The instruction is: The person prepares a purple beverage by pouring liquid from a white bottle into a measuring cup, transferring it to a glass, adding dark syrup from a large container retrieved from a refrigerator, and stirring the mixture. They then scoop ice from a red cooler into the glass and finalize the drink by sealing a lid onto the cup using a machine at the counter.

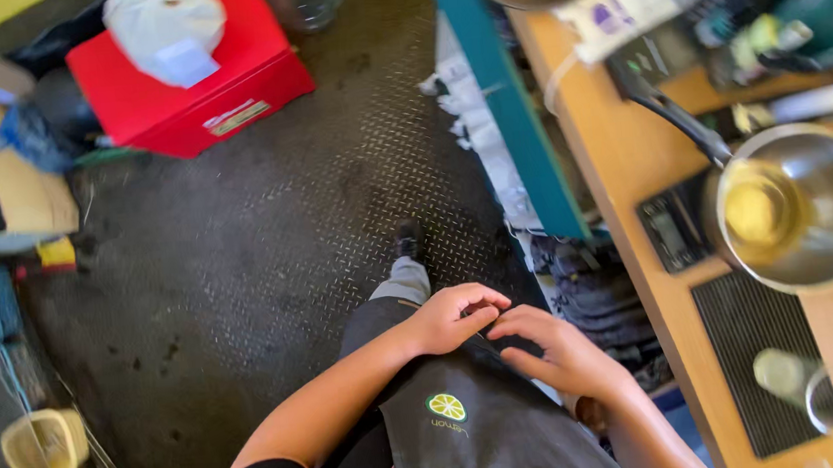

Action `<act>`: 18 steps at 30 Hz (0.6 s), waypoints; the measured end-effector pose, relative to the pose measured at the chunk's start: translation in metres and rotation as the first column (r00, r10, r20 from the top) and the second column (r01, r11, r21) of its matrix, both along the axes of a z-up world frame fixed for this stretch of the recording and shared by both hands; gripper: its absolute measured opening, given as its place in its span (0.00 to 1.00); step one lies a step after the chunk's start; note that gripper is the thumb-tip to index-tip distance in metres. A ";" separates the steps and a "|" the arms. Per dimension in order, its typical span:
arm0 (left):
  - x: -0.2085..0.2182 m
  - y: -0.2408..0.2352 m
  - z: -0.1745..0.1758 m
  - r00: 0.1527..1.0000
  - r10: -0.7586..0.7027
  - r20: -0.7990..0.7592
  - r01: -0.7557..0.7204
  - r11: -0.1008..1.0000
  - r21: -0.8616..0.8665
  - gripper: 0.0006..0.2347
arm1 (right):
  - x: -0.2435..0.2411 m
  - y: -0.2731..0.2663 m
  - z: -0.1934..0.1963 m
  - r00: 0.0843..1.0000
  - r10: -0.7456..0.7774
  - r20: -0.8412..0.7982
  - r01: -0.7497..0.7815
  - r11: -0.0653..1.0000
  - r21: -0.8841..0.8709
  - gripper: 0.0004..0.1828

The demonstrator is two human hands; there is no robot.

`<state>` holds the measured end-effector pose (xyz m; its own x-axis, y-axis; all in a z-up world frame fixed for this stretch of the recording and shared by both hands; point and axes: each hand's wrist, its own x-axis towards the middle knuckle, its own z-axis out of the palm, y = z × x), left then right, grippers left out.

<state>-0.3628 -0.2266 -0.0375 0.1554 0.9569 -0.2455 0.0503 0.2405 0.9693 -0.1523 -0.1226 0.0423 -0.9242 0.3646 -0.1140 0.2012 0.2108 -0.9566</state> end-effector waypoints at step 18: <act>-0.370 -0.121 0.037 0.834 0.532 -0.144 -0.530 0.846 0.061 0.12 | -0.418 -0.041 -0.032 0.854 0.484 0.190 -0.496 0.868 0.023 0.17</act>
<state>-0.7330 -0.3477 -0.0002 -0.4149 0.8860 -0.2069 0.0638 0.2551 0.9648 -0.5706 -0.1639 0.0104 -0.9531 -0.1178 -0.2788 0.2140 0.3890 -0.8960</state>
